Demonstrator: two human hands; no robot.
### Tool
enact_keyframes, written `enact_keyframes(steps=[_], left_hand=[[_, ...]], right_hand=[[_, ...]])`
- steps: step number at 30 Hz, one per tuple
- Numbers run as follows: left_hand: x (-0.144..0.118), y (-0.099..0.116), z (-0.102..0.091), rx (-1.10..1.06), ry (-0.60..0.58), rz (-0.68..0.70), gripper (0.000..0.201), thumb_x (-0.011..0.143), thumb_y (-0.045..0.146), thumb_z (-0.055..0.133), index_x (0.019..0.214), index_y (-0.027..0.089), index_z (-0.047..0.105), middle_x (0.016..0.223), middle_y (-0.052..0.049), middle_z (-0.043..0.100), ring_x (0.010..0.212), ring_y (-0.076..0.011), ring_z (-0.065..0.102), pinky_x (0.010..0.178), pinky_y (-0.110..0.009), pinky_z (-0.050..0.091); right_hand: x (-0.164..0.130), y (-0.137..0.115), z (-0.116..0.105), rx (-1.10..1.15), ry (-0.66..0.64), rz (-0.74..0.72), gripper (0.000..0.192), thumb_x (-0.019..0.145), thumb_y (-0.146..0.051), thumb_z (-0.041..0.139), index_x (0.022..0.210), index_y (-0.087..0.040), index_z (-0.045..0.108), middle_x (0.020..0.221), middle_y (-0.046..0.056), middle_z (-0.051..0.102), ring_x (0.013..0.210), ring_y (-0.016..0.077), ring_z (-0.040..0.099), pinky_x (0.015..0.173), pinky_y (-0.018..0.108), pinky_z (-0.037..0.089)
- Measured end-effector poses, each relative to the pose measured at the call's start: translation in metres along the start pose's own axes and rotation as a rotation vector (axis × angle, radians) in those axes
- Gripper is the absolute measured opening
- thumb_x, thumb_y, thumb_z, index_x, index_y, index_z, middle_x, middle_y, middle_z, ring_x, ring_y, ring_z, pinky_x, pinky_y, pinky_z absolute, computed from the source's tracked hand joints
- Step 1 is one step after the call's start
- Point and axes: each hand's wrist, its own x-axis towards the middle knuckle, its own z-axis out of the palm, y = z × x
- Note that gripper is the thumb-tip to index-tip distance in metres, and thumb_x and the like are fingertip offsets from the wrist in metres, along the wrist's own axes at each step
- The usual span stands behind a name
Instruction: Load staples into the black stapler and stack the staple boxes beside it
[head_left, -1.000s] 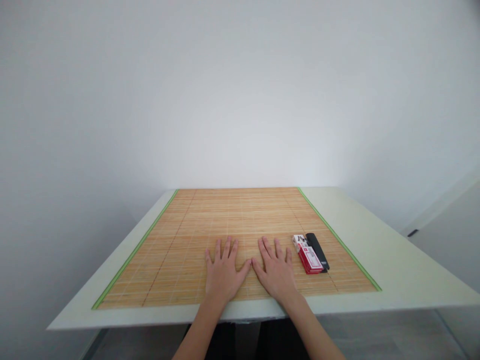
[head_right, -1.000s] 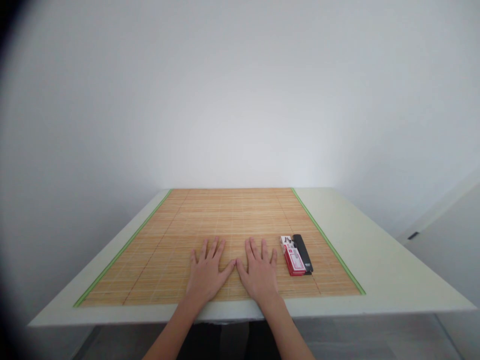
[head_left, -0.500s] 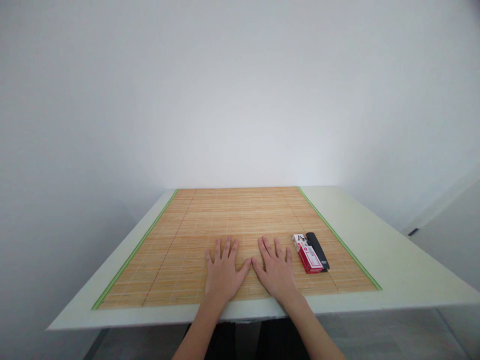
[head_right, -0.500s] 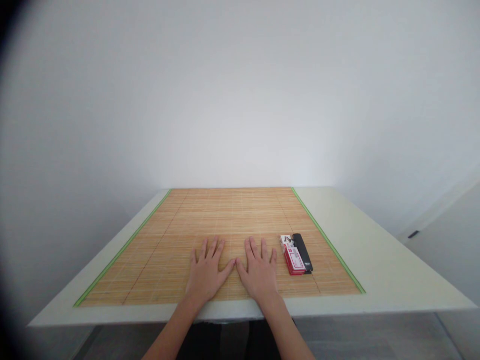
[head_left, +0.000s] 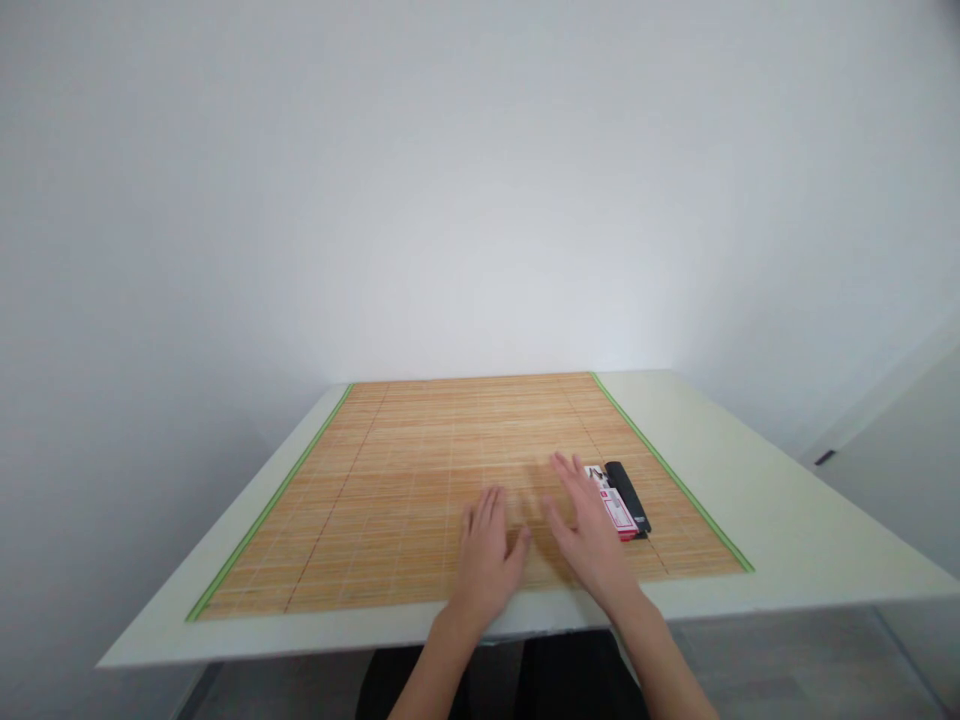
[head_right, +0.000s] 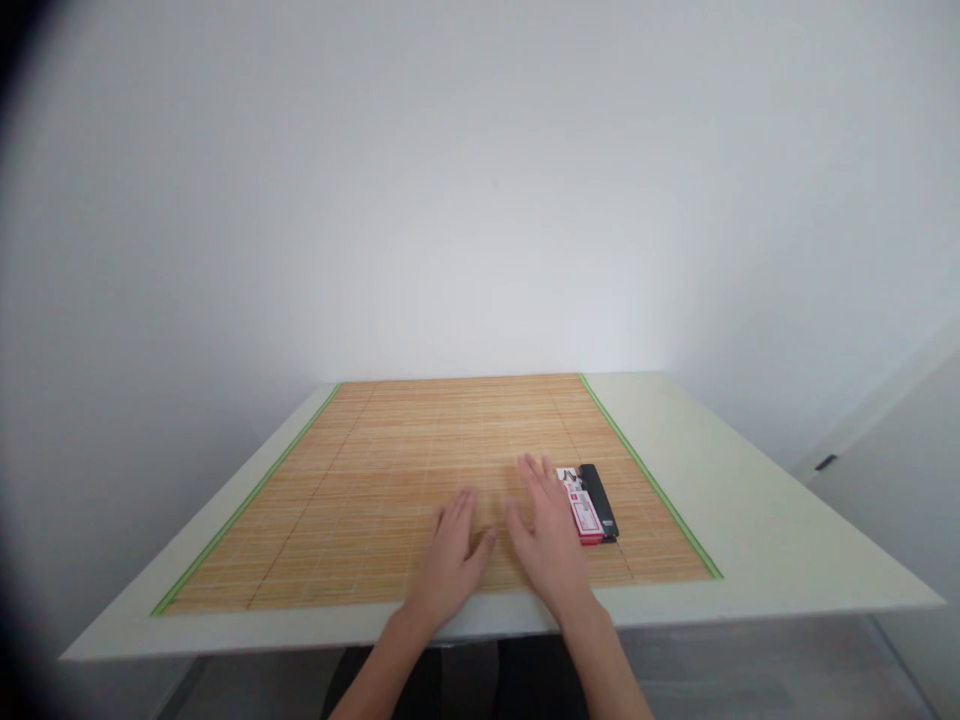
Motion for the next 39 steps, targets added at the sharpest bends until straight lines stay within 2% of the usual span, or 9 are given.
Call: enact_keyframes(steps=[6,9,12,15,19,26,30,33,39], left_hand=[[0.005,0.071,0.055,-0.859,-0.249,-0.077,0.077,0.096,0.049,0.059,0.163,0.025,0.029,0.170,-0.004,0.025,0.158,-0.0254,0.020,0.129,-0.045,0.021],[0.023,0.096,0.079,-1.100,-0.283,-0.033,0.077,0.093,0.040,0.063,0.162,0.025,0.031,0.166,-0.006,0.035,0.156,-0.0264,0.028,0.129,-0.045,0.022],[0.038,0.108,0.092,-1.186,-0.279,-0.003,0.082,0.091,0.030,0.063,0.164,0.026,0.024,0.164,-0.005,0.040,0.152,-0.0246,0.036,0.129,-0.044,0.023],[0.045,0.109,0.096,-1.172,-0.259,-0.015,0.085,0.090,0.025,0.062,0.164,0.025,0.021,0.161,-0.005,0.045,0.148,-0.0226,0.043,0.127,-0.040,0.027],[0.046,0.096,0.081,-1.079,-0.187,-0.017,0.073,0.091,0.025,0.061,0.159,0.025,0.036,0.159,-0.005,0.047,0.148,-0.0230,0.043,0.127,-0.038,0.028],[0.026,0.043,0.011,-0.669,-0.034,-0.072,0.059,0.094,0.025,0.055,0.152,0.026,0.046,0.151,-0.005,0.057,0.138,-0.0224,0.054,0.120,-0.038,0.039],[0.018,0.023,-0.017,-0.476,0.024,-0.031,0.054,0.091,0.025,0.060,0.145,0.025,0.053,0.141,-0.007,0.064,0.125,-0.0235,0.062,0.110,-0.038,0.048],[0.015,0.017,-0.021,-0.382,0.089,0.003,0.055,0.089,0.023,0.061,0.144,0.024,0.054,0.138,-0.007,0.065,0.124,-0.0236,0.062,0.110,-0.038,0.047],[0.007,0.012,-0.014,-0.123,0.229,-0.105,0.054,0.092,0.024,0.055,0.146,0.027,0.053,0.142,-0.007,0.061,0.129,-0.0255,0.058,0.112,-0.039,0.044]], right_hand=[[-0.011,0.074,-0.053,0.194,0.337,0.335,0.066,0.095,-0.055,0.052,0.152,-0.022,0.050,0.154,0.012,0.052,0.143,0.0295,0.048,0.122,0.051,0.036],[-0.017,0.107,-0.055,0.397,0.290,0.502,0.069,0.092,-0.059,0.056,0.151,-0.022,0.052,0.151,0.012,0.056,0.138,0.0295,0.054,0.119,0.047,0.041],[-0.019,0.120,-0.050,0.449,0.210,0.579,0.069,0.089,-0.061,0.059,0.146,-0.021,0.057,0.148,0.012,0.058,0.138,0.0304,0.055,0.121,0.049,0.039],[-0.015,0.114,-0.044,0.394,0.162,0.567,0.066,0.089,-0.062,0.059,0.140,-0.019,0.063,0.142,0.013,0.063,0.135,0.0318,0.058,0.121,0.054,0.036],[-0.007,0.089,-0.029,0.395,0.092,0.507,0.060,0.093,-0.063,0.052,0.131,-0.020,0.070,0.135,0.013,0.069,0.130,0.0317,0.061,0.119,0.055,0.038],[0.000,0.020,0.025,0.505,-0.101,0.322,0.061,0.101,-0.061,0.040,0.136,-0.020,0.066,0.136,0.013,0.068,0.125,0.0304,0.065,0.109,0.049,0.050],[0.002,-0.001,0.046,0.526,-0.130,0.259,0.056,0.099,-0.055,0.045,0.141,-0.021,0.062,0.130,0.012,0.071,0.115,0.0294,0.069,0.101,0.046,0.055],[0.004,-0.002,0.051,0.467,-0.077,0.251,0.055,0.094,-0.048,0.054,0.140,-0.018,0.061,0.125,0.012,0.072,0.106,0.0290,0.070,0.097,0.045,0.056],[0.012,0.003,0.040,0.258,-0.055,0.181,0.053,0.086,-0.038,0.060,0.135,-0.018,0.063,0.109,0.010,0.073,0.087,0.0243,0.068,0.083,0.038,0.057]])
